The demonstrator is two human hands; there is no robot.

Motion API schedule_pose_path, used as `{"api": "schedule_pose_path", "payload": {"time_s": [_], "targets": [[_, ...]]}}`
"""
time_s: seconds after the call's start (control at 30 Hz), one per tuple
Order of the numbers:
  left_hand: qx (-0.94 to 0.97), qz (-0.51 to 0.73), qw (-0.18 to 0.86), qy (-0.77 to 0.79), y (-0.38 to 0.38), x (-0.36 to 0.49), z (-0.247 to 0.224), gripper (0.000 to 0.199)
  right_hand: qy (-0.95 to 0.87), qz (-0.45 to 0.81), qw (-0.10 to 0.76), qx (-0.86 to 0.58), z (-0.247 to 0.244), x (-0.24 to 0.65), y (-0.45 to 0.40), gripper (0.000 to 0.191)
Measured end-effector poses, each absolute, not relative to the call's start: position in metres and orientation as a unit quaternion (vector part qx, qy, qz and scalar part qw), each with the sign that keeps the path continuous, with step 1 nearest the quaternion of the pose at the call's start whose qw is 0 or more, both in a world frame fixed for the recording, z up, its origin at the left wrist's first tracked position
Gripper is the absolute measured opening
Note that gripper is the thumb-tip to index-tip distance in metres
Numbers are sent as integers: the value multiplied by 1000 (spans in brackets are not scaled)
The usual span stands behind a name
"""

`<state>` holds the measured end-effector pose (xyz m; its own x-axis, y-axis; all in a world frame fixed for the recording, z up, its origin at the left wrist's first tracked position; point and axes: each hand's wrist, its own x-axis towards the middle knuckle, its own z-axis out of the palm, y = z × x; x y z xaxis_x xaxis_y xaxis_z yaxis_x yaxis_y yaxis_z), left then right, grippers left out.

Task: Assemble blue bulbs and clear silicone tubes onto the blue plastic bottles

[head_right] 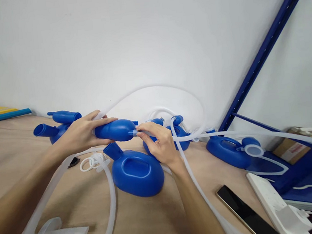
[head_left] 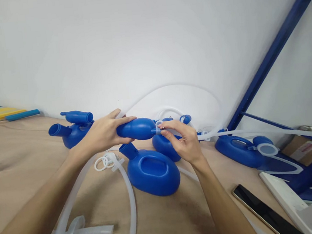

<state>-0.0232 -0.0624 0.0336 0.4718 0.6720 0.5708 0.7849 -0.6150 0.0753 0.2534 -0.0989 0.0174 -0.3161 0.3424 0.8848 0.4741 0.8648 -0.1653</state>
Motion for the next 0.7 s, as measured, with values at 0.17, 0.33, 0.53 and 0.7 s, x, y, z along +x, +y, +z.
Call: {"api": "schedule_pose_path", "payload": {"time_s": [0.17, 0.33, 0.53, 0.7], "targets": [[-858, -280, 95, -420, -61, -23, 34, 72, -782, 64, 549, -289, 18, 254, -98, 9], [-853, -263, 99, -440, -61, -25, 35, 71, -773, 188, 499, -344, 21, 260, -98, 22], [-851, -243, 108, -453, -67, -22, 36, 74, -840, -40, 366, -398, 30, 257, -116, 41], [-859, -266, 97, -427, -71, -18, 35, 75, -832, -67, 356, -420, 24, 249, -114, 28]]}}
